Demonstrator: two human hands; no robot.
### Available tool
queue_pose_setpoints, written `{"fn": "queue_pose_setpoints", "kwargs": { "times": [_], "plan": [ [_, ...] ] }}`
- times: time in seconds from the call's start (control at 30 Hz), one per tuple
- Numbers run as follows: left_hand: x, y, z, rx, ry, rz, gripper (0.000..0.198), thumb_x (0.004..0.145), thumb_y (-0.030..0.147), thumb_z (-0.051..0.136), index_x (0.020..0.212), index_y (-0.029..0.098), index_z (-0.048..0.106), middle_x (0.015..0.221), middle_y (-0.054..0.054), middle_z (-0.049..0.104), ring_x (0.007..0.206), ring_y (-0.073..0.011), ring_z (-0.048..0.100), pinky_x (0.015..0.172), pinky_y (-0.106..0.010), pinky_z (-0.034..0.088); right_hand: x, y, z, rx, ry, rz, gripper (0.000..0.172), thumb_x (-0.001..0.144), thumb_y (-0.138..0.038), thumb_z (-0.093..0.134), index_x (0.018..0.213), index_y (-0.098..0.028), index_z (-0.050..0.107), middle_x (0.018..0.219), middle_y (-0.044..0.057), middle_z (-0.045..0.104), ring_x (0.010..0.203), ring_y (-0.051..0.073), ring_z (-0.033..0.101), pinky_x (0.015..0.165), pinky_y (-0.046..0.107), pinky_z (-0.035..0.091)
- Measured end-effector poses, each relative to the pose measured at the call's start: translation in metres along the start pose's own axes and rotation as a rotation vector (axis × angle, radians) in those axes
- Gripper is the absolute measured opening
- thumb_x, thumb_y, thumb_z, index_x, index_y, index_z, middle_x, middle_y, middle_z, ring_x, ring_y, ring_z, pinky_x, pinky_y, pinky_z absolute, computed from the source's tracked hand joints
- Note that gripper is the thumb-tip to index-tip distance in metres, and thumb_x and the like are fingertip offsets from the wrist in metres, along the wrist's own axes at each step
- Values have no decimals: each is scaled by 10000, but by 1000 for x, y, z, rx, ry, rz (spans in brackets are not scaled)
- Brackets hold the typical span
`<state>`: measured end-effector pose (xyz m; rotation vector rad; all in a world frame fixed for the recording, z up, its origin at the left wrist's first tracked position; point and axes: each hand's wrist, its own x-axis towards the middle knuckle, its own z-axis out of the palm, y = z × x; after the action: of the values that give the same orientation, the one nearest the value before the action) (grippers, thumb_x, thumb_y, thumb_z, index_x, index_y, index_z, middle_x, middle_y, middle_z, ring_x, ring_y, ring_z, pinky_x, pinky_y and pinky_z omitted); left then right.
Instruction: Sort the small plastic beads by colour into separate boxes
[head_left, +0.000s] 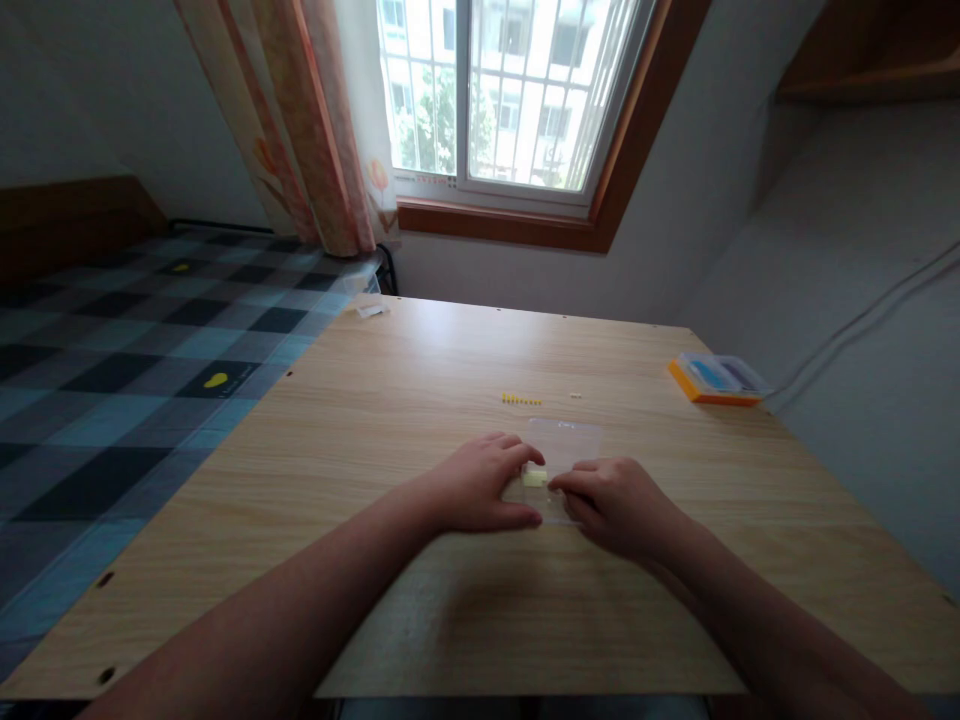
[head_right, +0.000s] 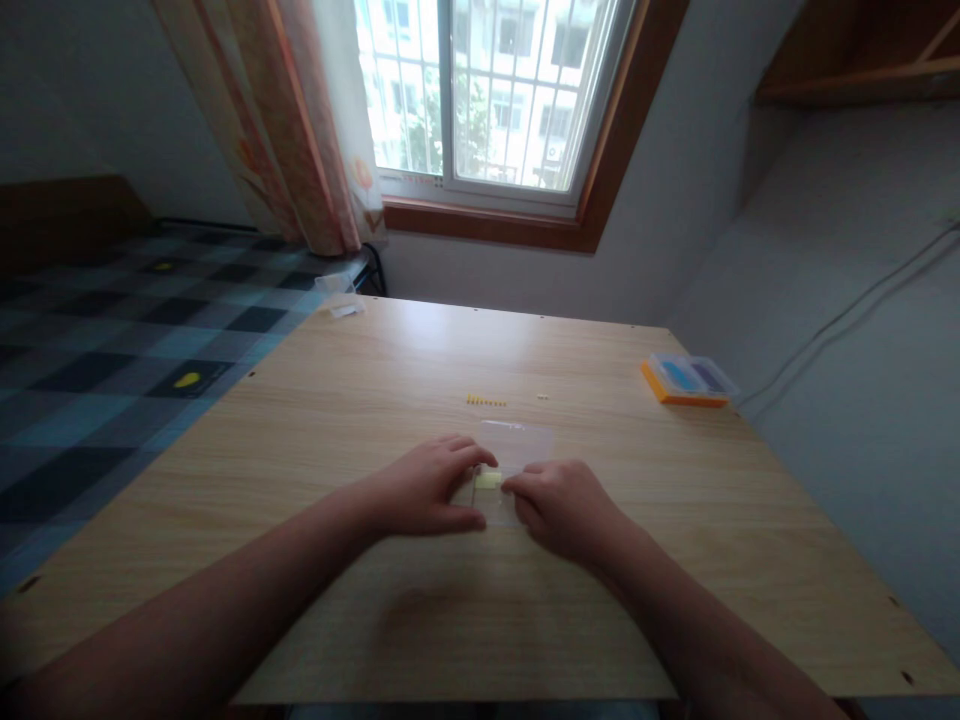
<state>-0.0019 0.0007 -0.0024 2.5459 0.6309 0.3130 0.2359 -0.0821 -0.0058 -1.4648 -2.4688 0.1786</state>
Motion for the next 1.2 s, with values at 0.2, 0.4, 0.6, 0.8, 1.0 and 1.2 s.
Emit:
{"fn": "queue_pose_setpoints", "kwargs": {
  "times": [0.2, 0.4, 0.6, 0.8, 1.0, 1.2],
  "plan": [
    [0, 1, 0, 3, 1, -3, 581, 790, 512, 789, 1268, 228, 621, 1210, -91, 675, 1162, -299, 605, 1006, -429, 474, 1, 0, 1, -5, -11, 18, 288, 875, -157, 585, 1037, -271, 794, 905, 15, 789, 750, 171, 708, 705, 266, 452],
    [0, 2, -1, 3, 3, -3, 577, 790, 508, 791, 1260, 219, 623, 1197, -87, 681, 1154, -299, 610, 1012, -434, 473, 1, 0, 2, -9, -11, 16, 296, 890, -156, 568, 1060, -265, 784, 942, 21, 789, 774, 171, 710, 718, 266, 451],
    [0, 1, 0, 2, 7, -1, 580, 788, 516, 788, 1261, 223, 624, 1201, -92, 680, 1162, -305, 606, 1011, -438, 472, 0, 0, 2, 5, -15, 16, 287, 882, -148, 576, 1045, -264, 782, 928, 17, 785, 763, 172, 700, 709, 271, 435],
    [0, 1, 0, 19, 4, 7, 584, 789, 512, 790, 1262, 211, 626, 1190, -96, 678, 1144, -305, 612, 1001, -437, 479, -3, 5, -1, 115, 45, -72, 280, 892, -152, 560, 1027, -259, 780, 861, 4, 758, 720, 152, 668, 687, 270, 406],
    [0, 0, 1, 17, 4, 6, 593, 784, 518, 795, 1264, 215, 622, 1187, -93, 681, 1153, -304, 612, 1001, -434, 478, -3, 4, -3, 115, -2, -104, 272, 842, -141, 582, 968, -268, 787, 768, -8, 707, 608, 124, 590, 608, 273, 337],
    [0, 0, 1, 21, 4, 13, 588, 793, 524, 783, 1264, 213, 620, 1182, -94, 681, 1146, -301, 613, 1001, -437, 477, -2, 2, -4, 74, -19, -77, 263, 878, -156, 564, 977, -261, 784, 786, 1, 713, 641, 131, 606, 633, 273, 344]
  ]
}}
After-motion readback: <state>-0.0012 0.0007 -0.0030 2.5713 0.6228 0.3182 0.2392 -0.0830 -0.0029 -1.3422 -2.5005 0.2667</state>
